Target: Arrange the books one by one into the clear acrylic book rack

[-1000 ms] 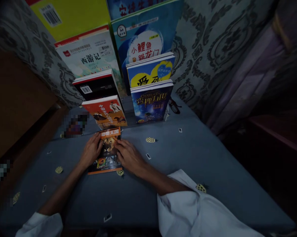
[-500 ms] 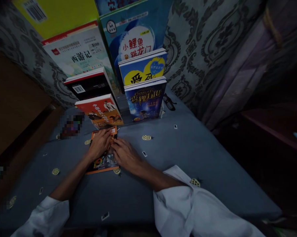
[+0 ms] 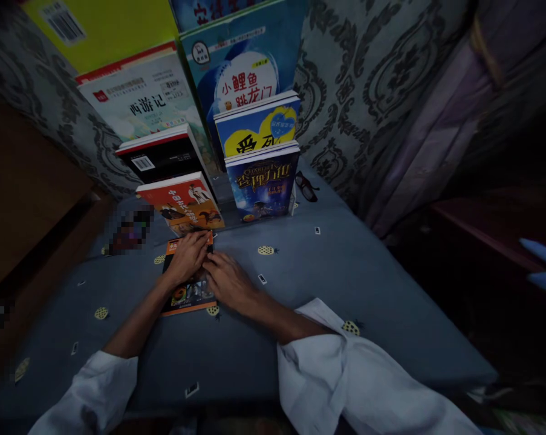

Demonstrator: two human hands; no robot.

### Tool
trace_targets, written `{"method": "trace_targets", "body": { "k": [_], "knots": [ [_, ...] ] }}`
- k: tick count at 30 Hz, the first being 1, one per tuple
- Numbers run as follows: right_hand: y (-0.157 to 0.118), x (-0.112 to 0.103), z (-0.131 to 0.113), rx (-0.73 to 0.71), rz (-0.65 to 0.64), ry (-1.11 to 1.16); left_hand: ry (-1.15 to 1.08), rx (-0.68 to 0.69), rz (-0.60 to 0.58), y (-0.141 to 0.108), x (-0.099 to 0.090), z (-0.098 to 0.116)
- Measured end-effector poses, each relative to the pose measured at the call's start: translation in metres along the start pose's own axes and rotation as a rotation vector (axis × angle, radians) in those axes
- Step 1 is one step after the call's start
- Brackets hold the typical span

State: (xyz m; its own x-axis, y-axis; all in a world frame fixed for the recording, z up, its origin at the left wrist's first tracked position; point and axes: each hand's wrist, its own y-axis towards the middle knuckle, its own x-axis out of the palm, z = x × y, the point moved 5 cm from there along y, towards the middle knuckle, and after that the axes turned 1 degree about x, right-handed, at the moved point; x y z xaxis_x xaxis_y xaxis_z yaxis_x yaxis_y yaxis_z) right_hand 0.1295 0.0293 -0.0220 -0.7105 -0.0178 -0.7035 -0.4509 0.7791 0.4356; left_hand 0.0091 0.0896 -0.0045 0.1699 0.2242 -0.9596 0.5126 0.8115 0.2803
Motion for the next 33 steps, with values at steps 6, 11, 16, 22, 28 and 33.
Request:
{"method": "trace_targets", "body": {
  "k": [6,11,16,22,28,33],
  "knots": [
    [0.0,-0.004,-0.002,-0.006,-0.027,0.004,-0.027,0.008,-0.01,-0.001,0.001,-0.001],
    [0.0,-0.006,-0.001,-0.014,-0.044,-0.008,-0.021,0.02,-0.022,-0.001,0.001,-0.002],
    [0.0,-0.004,0.001,-0.023,-0.053,-0.009,-0.06,0.008,-0.006,-0.001,0.001,-0.003],
    [-0.002,-0.002,0.003,-0.029,-0.035,-0.015,-0.13,0.025,0.025,-0.004,0.0,-0.006],
    [-0.003,0.002,0.007,-0.022,-0.068,-0.035,-0.165,0.055,0.015,-0.006,0.002,-0.01],
    [-0.001,0.002,0.008,-0.012,-0.073,-0.005,-0.25,0.116,-0.026,-0.015,0.003,-0.012]
  ]
}}
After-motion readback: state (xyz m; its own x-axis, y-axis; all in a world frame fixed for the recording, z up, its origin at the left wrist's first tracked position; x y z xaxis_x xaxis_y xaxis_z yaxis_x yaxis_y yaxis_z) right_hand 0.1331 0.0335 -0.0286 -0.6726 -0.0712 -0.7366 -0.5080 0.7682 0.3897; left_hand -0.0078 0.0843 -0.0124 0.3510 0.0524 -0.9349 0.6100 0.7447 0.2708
